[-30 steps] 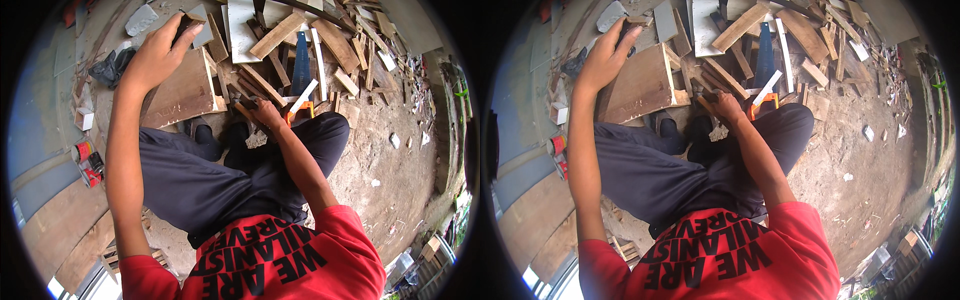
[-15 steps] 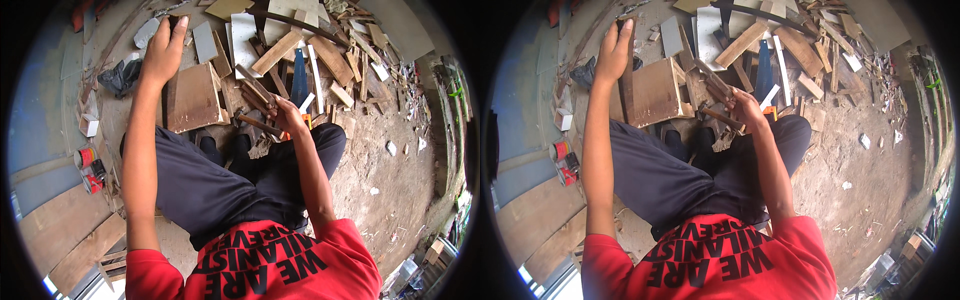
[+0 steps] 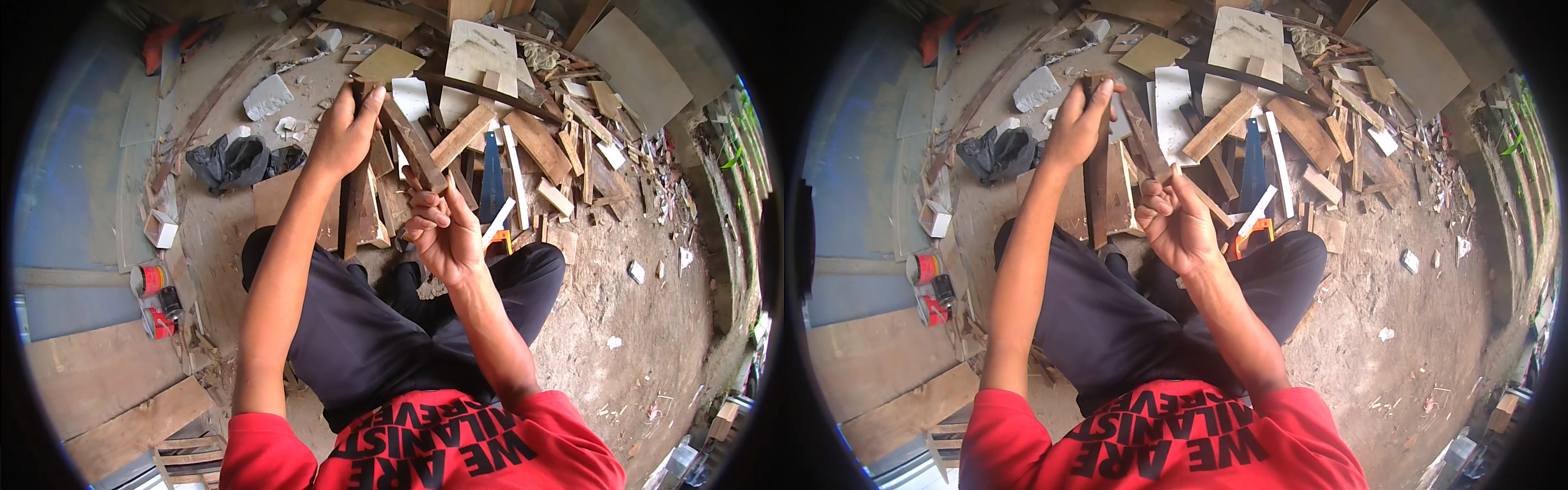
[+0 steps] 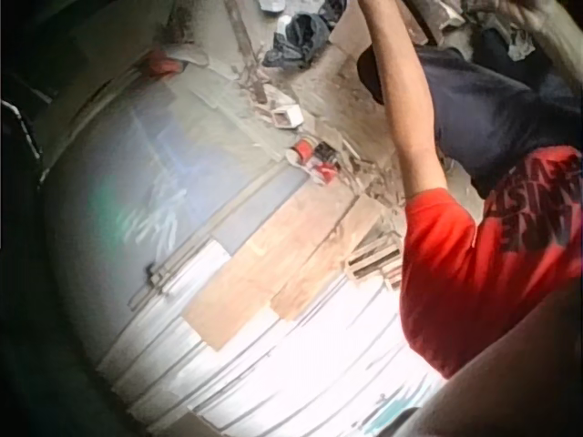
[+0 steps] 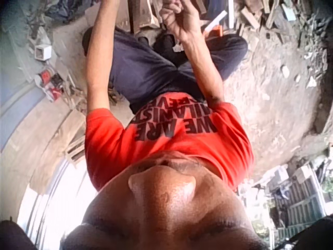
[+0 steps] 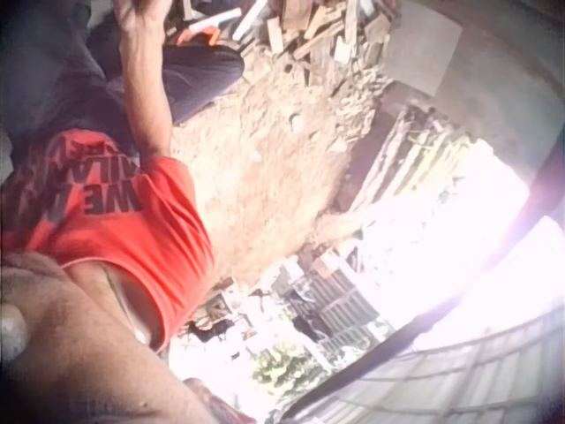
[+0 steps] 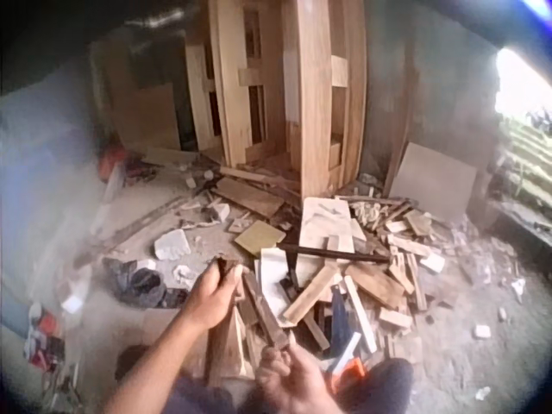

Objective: The person sits on the floor and uses a hand saw to cut a small piece of wood. They then pick up a nail, place it on the wood, and use a hammer to drive the nail into the wood to join two pieces together.

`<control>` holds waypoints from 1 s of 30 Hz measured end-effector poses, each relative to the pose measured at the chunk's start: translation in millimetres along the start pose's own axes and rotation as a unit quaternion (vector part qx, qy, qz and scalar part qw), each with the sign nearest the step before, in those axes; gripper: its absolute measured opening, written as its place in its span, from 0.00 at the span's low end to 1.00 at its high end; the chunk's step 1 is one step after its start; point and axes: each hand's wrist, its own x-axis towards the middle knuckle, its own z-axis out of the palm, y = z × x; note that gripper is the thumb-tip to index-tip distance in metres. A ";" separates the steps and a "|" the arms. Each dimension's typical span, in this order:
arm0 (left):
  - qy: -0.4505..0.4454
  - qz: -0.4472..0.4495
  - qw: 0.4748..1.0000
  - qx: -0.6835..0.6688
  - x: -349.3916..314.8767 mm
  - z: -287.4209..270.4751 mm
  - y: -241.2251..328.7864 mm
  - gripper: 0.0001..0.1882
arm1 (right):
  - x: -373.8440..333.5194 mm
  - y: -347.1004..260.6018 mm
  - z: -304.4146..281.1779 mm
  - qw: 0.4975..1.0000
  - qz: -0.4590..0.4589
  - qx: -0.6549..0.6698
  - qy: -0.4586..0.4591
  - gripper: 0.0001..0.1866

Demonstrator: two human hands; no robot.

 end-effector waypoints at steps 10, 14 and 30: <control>0.051 -0.050 0.997 0.035 -3.3 -14.8 -37.7 0.24 | 13.0 32.8 40.3 0.993 0.026 -0.111 0.019 0.34; 0.016 -0.135 0.989 -0.064 -5.5 -20.7 -24.1 0.22 | 10.8 35.0 37.3 0.992 0.053 -0.114 -0.002 0.35; 0.048 0.201 0.975 -0.080 -43.1 -6.6 41.4 0.23 | 10.4 13.0 9.0 0.662 -0.131 -0.738 -0.015 0.27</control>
